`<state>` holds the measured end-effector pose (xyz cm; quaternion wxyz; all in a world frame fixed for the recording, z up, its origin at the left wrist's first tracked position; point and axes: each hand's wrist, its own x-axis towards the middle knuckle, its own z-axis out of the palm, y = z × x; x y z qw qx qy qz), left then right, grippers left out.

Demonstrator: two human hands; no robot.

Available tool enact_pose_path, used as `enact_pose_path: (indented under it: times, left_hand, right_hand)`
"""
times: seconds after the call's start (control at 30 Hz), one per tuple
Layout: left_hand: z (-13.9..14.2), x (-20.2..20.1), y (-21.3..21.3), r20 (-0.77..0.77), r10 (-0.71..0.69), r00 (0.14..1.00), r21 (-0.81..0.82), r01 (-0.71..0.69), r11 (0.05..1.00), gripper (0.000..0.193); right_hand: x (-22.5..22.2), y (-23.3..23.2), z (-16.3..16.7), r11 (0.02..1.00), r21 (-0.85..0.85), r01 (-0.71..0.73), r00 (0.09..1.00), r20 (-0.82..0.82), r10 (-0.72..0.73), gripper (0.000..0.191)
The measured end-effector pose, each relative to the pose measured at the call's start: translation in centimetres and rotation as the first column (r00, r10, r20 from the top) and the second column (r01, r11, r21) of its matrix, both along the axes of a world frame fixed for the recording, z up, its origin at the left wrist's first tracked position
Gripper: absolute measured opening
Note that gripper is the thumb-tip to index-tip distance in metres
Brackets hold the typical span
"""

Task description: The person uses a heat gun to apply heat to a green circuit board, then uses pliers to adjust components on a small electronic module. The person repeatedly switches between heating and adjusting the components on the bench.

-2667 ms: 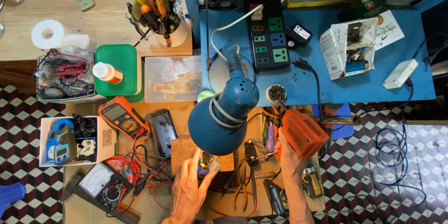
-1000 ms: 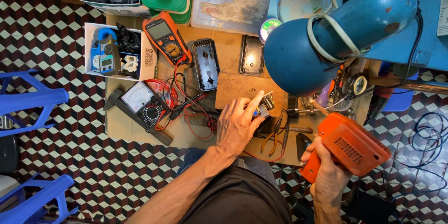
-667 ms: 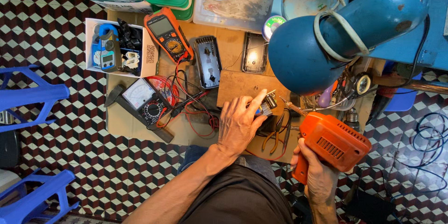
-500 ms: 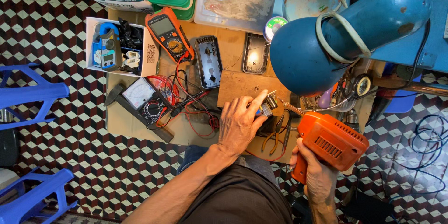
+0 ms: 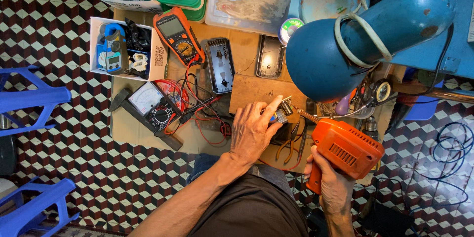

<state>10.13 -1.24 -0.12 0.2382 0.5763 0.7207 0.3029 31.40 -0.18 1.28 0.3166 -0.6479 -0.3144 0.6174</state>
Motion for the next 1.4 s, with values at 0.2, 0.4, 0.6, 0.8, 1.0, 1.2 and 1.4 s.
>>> enact_pose_path:
  times: [0.2,0.4,0.6,0.8,1.0,1.2,1.4]
  left_hand:
    - [-0.08,0.06,0.08,0.002,0.000,1.000,-0.005,0.000,1.000,0.073]
    - [-0.05,-0.01,0.05,0.006,-0.002,1.000,-0.002,0.002,1.000,0.073]
    - [0.02,-0.03,0.12,0.005,0.003,1.000,0.001,-0.003,1.000,0.073]
    - [0.05,-0.04,0.17,0.000,0.002,1.000,-0.011,-0.002,1.000,0.073]
    - [-0.03,-0.08,0.10,0.001,-0.002,1.000,-0.012,0.002,1.000,0.073]
    - [-0.22,-0.05,0.04,0.004,-0.004,1.000,-0.013,0.004,1.000,0.073]
    - [-0.08,-0.32,0.04,0.009,0.007,1.000,-0.027,-0.007,1.000,0.072]
  right_hand:
    - [0.04,0.11,-0.52,1.000,0.018,-0.023,1.000,0.007,0.023,0.025]
    - [0.05,0.21,-0.55,1.000,0.019,-0.017,1.000,0.011,0.017,0.025]
    - [-0.24,0.45,-0.37,0.999,0.034,-0.036,0.999,0.019,0.035,0.023]
    - [-0.30,0.62,-0.23,0.999,0.035,-0.041,0.999,0.035,0.040,0.023]
    - [-0.25,0.59,-0.60,0.997,0.067,-0.032,0.999,0.045,0.029,0.023]
    - [0.19,0.49,-0.63,0.993,0.111,-0.029,0.998,0.050,0.024,0.023]
    - [0.11,0.12,0.17,0.988,0.153,0.006,0.996,0.087,-0.019,0.022]
